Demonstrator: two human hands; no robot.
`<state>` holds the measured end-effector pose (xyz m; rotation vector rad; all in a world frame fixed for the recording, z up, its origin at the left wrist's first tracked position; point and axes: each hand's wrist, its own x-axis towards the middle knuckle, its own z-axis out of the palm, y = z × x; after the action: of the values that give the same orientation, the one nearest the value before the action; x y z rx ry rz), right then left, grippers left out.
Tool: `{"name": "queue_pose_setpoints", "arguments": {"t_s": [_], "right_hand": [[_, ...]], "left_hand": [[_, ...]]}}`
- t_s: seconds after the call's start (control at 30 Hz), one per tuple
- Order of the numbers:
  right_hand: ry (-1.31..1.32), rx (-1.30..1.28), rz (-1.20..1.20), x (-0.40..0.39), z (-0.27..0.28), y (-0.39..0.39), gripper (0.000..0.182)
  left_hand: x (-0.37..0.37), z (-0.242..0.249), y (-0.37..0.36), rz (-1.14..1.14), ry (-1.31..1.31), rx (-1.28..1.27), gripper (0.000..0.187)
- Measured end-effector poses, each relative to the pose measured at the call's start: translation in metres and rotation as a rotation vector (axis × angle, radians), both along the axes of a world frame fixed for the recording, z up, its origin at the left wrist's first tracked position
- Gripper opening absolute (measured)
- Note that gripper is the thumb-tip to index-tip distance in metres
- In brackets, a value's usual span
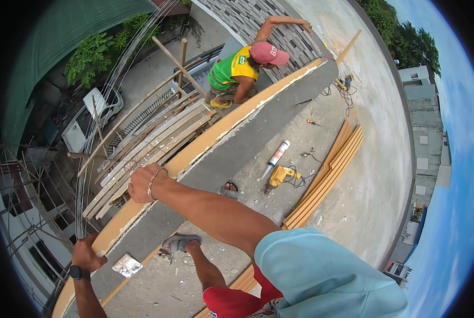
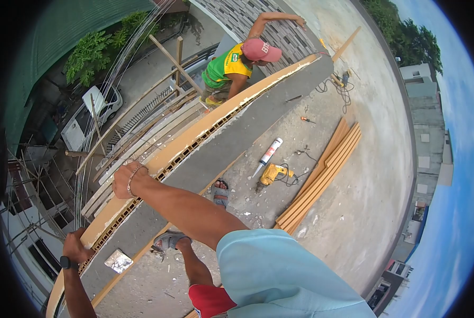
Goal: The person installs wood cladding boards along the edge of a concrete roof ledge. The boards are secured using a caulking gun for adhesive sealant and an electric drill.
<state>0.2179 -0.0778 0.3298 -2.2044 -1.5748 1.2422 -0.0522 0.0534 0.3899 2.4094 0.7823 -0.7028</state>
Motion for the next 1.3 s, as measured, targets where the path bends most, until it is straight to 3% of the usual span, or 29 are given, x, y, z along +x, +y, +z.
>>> {"name": "queue_pose_setpoints", "arguments": {"t_s": [1.13, 1.3], "right_hand": [[-0.031, 0.014, 0.046, -0.001, -0.002, 0.002, 0.044], [-0.05, 0.008, 0.098, 0.001, 0.009, 0.0, 0.04]], "left_hand": [[0.004, 0.007, -0.002, 0.027, 0.048, -0.004, 0.044], [-0.008, 0.0, -0.003, 0.016, -0.095, 0.118, 0.047]]}}
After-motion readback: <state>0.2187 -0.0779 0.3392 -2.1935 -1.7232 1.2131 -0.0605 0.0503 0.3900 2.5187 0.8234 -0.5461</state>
